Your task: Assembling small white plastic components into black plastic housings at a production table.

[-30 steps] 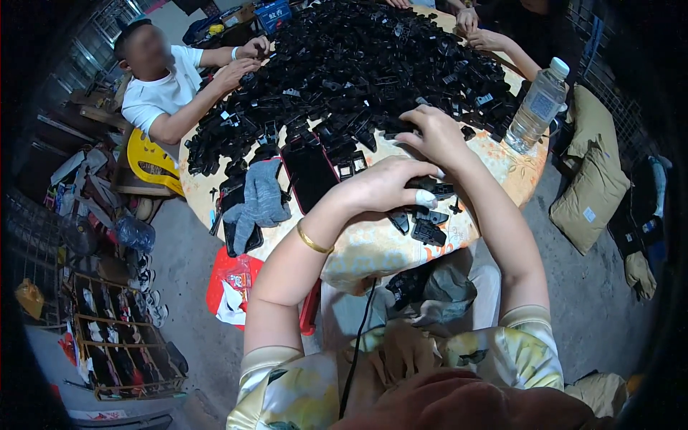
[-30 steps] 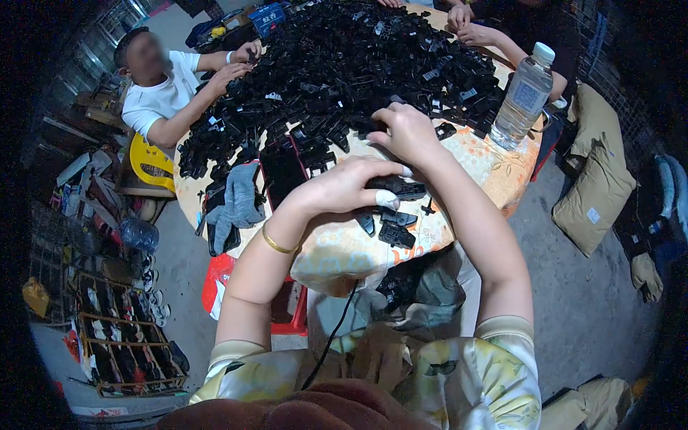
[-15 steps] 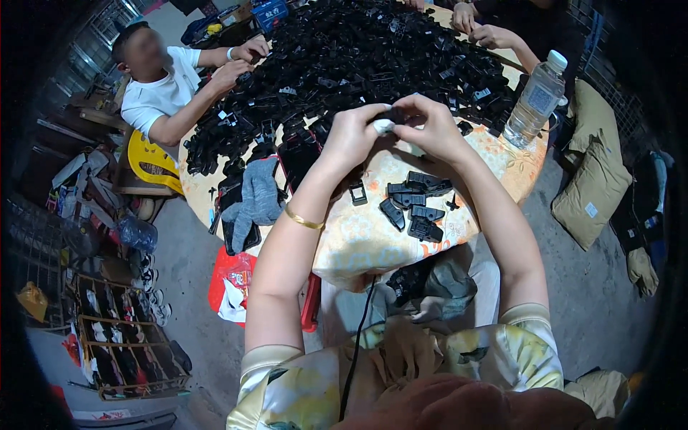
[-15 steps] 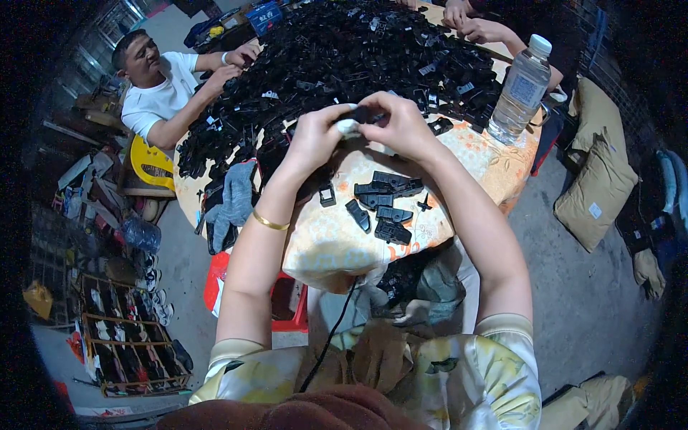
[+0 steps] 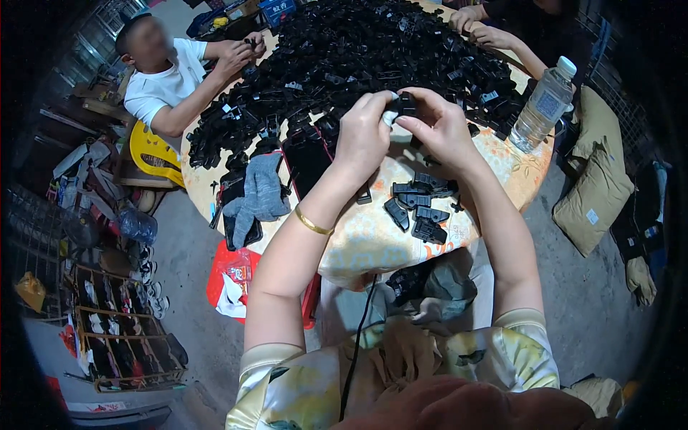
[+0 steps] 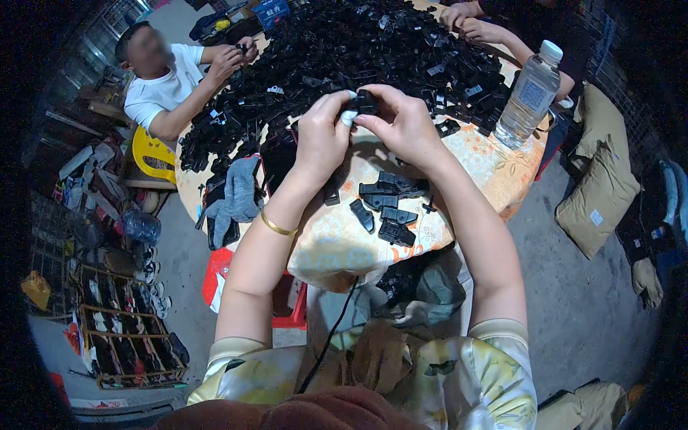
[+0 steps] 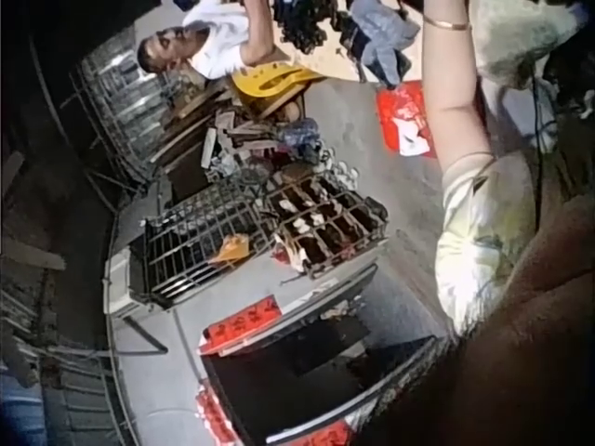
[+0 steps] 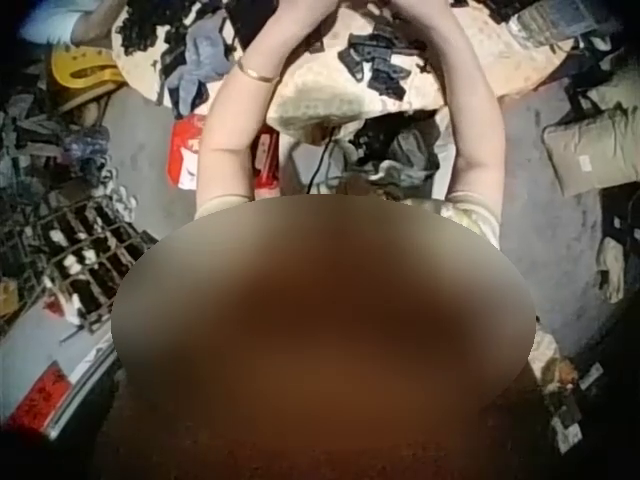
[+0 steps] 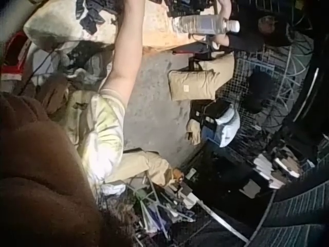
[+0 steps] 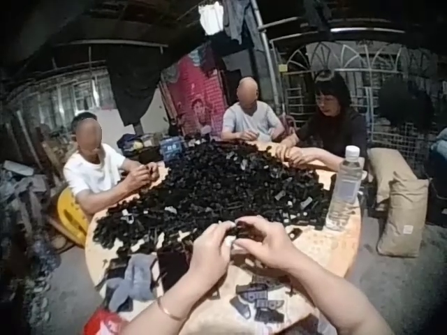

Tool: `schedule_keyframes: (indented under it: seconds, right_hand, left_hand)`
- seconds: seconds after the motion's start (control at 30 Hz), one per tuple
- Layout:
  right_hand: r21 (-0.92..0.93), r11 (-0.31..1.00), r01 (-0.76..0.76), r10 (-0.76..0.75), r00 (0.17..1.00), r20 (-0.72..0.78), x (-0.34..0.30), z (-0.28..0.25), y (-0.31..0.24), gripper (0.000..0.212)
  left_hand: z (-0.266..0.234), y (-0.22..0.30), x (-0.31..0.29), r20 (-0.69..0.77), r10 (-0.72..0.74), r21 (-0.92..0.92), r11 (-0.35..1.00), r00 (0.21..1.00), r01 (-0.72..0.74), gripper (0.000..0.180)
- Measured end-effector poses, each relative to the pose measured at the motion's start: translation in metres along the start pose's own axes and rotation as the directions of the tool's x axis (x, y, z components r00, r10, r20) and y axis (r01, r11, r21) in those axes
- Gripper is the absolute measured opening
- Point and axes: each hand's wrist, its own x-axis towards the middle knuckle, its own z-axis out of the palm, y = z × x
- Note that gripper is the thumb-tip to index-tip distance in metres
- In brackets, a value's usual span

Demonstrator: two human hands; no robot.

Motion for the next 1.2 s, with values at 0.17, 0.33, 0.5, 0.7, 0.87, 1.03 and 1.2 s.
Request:
schedule_keyframes:
  seconds: [0.17, 0.33, 0.5, 0.7, 0.87, 1.03, 1.2]
  right_hand:
    - [-0.24, 0.97, 0.042, -0.116, 0.946, -0.302, 0.008, -0.042, 0.011, 0.032]
    - [-0.54, 0.841, -0.04, -0.017, 0.995, -0.101, 0.005, -0.037, 0.012, 0.034]
    - [-0.546, 0.834, 0.077, 0.05, 0.976, 0.214, 0.0, -0.029, 0.02, 0.033]
    - [-0.716, 0.688, 0.117, 0.072, 0.971, 0.227, 0.002, -0.025, 0.023, 0.033]
    - [-0.634, 0.772, 0.048, -0.032, 0.999, 0.037, 0.005, -0.025, 0.024, 0.033]
    - [-0.557, 0.828, 0.061, -0.068, 0.998, 0.008, 0.005, -0.02, 0.022, 0.034]
    - [-0.487, 0.873, -0.006, -0.003, 1.0, -0.017, 0.006, -0.017, 0.02, 0.038]
  left_hand:
    - [-0.028, -0.027, 0.012, -0.193, -0.347, 0.023, 0.934, 0.918, 0.357, 0.025]
    - [-0.019, -0.061, 0.006, -0.096, -0.285, 0.158, 0.942, 0.954, 0.298, 0.035]
    - [-0.026, -0.059, 0.012, 0.214, -0.69, -0.576, 0.482, 0.691, 0.66, 0.051]
    - [-0.027, -0.044, 0.026, 0.212, -0.554, -0.502, 0.645, 0.805, 0.576, 0.043]
    - [-0.051, -0.037, 0.026, 0.346, -0.399, 0.05, 0.912, 0.849, 0.408, 0.024]
    - [-0.073, -0.018, -0.005, 0.558, -0.405, 0.547, 0.836, 0.724, 0.046, 0.033]
    - [-0.041, -0.033, -0.016, 0.444, -0.395, 0.506, 0.851, 0.804, 0.138, 0.044]
